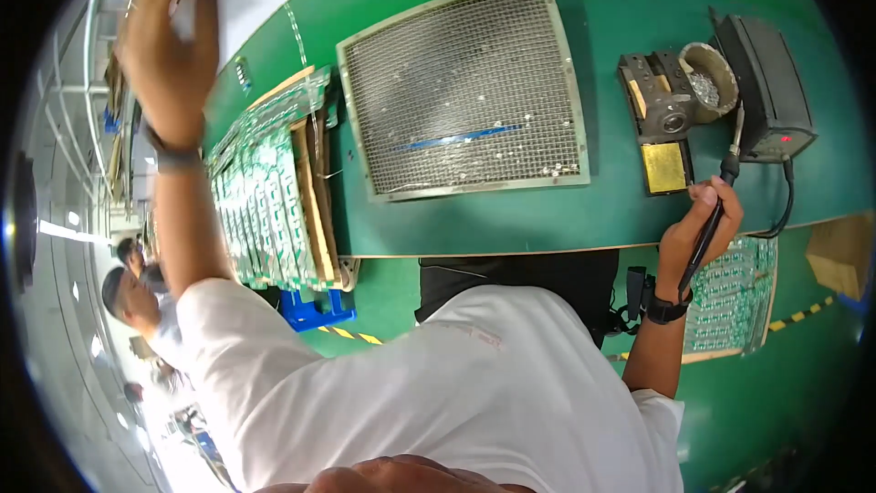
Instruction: Soldering electronic components onto printed circuit boards at a manual assembly station.
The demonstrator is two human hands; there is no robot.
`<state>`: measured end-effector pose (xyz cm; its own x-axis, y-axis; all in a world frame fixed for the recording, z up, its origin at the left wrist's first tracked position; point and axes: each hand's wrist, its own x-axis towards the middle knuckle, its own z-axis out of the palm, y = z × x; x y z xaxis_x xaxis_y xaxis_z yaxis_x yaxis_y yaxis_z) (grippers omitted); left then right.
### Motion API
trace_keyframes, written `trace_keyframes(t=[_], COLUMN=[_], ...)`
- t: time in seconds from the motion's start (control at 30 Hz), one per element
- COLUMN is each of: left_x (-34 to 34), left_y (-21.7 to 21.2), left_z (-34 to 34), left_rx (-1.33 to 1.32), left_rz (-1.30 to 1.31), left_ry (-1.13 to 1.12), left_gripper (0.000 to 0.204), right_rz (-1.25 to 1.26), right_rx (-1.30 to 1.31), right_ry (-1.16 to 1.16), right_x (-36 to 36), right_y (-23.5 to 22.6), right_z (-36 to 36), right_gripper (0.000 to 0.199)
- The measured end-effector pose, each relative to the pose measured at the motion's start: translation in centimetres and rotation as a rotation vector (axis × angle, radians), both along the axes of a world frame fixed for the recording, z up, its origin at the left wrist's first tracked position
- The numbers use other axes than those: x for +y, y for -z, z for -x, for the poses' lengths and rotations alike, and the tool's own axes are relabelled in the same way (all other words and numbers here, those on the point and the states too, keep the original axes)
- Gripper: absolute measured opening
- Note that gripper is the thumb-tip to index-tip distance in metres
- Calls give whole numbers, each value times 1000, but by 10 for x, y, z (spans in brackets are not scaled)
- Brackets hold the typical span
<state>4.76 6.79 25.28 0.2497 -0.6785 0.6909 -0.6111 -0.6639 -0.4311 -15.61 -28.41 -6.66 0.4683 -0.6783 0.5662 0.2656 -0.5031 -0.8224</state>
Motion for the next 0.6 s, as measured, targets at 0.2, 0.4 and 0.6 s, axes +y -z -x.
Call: trace_keyframes(t=[0.2, 0.4, 0.6], left_x=[139, 182, 182], left_y=[172, 243, 252], left_z=[125, 182, 186], left_rx=[572, 568, 556], left_rz=[275, 348, 394], left_ry=[-540, -811, -796], left_gripper=[40, 55, 61], right_rz=[-46, 36, 44], right_rx=[-10, -9, 18], right_ry=[-25, -2, 47], right_x=[2, -8, -1], right_y=[8, 5, 3], right_z=[-5, -5, -9], right_gripper=[23, 26, 28])
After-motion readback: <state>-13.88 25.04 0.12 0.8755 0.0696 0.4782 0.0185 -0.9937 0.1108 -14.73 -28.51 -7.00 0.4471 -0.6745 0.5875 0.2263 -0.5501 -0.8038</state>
